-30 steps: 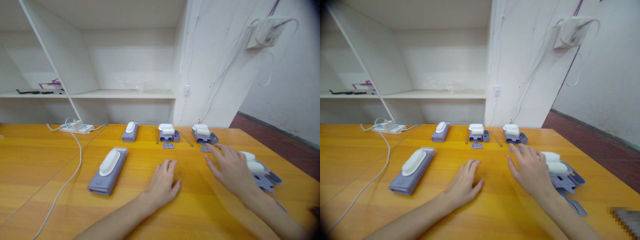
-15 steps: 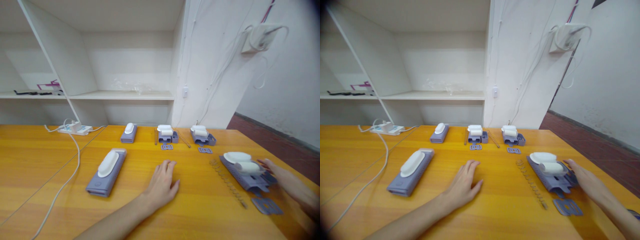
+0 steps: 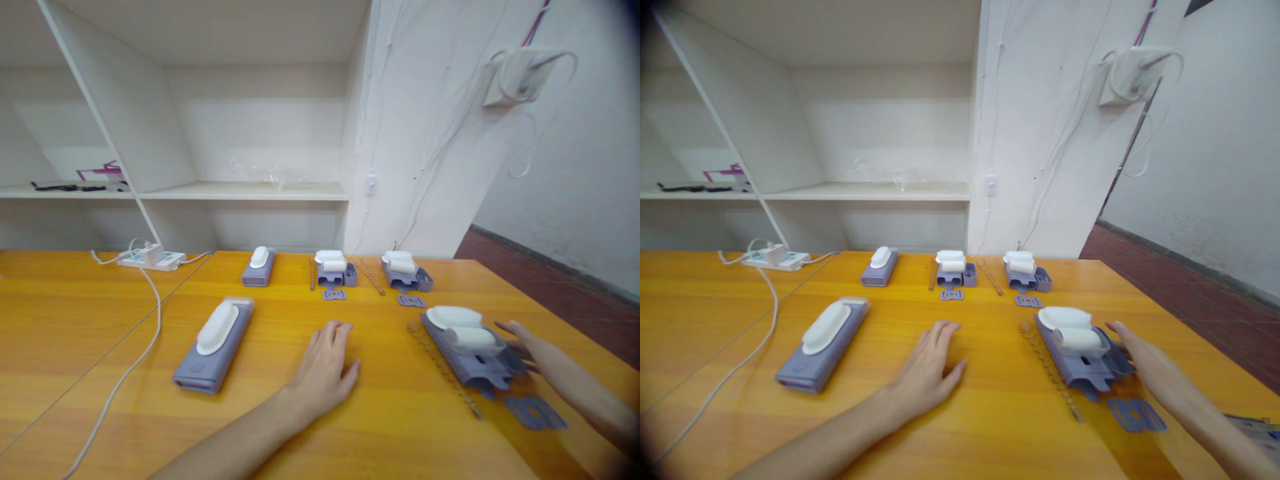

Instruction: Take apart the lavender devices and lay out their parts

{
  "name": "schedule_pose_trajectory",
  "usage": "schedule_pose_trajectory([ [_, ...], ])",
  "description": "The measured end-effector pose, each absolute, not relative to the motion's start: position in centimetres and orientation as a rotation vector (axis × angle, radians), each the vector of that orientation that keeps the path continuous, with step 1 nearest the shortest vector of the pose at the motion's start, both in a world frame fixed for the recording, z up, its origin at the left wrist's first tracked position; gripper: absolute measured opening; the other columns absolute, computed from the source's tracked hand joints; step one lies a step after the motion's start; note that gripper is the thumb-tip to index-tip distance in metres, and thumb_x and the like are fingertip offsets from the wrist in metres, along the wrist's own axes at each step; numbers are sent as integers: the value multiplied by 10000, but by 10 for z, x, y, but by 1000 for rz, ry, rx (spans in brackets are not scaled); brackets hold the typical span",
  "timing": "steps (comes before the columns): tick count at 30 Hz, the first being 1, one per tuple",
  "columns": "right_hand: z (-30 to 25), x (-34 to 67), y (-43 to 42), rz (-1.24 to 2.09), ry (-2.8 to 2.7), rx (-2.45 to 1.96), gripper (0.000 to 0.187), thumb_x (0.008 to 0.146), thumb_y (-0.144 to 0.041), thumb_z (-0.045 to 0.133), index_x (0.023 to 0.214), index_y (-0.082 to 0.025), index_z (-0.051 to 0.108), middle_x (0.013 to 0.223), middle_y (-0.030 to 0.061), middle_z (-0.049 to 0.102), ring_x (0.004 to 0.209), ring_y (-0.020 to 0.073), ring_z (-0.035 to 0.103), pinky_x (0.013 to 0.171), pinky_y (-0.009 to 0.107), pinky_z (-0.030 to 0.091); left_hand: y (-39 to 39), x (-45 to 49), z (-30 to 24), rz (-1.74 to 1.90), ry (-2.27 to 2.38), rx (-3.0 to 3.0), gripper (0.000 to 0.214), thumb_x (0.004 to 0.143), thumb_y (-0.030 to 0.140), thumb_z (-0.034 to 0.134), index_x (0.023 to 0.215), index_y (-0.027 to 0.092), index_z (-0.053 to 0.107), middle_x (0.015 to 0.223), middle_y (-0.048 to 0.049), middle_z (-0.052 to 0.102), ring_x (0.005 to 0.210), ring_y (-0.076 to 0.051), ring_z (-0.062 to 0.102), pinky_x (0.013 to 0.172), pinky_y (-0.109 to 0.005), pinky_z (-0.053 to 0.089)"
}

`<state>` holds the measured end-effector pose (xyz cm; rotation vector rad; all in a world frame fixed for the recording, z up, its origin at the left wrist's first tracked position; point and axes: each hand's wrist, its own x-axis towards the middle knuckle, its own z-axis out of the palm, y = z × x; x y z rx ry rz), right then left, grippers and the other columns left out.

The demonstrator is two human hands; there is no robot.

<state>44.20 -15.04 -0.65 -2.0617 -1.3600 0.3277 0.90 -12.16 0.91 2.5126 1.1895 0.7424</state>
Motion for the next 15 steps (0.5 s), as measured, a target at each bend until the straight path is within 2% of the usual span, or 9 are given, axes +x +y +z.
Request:
schedule_pose_trajectory([
  [4, -5, 425, -156, 584, -1356, -2028, 751, 796, -580, 300, 1356, -91, 407, 1330, 152, 485, 1164, 300, 516, 943, 351, 440, -121, 9, 9, 745, 1192, 2520, 501, 840, 307, 484, 1302, 214, 314, 1257, -100, 425, 1112, -252, 452, 972, -416, 384],
  [9, -1, 393, -162, 511, -1407, -2005, 723, 817, -589, 307, 1314, -89, 468, 1391, 109, 418, 1283, 267, 389, 1105, 343, 244, -124, 9, 14, 689, 1157, 2574, 518, 858, 384, 484, 1321, 226, 317, 1286, -115, 411, 1126, -265, 456, 966, -436, 389],
  [15, 5, 375, -175, 258, -1545, -1951, 624, 850, -519, 322, 1268, -102, 524, 1348, 107, 465, 1247, 251, 437, 1091, 347, 275, -146, 18, 34, 513, 829, 2764, 576, 860, 502, 468, 1377, 301, 313, 1334, -110, 421, 1147, -283, 455, 958, -451, 387],
])
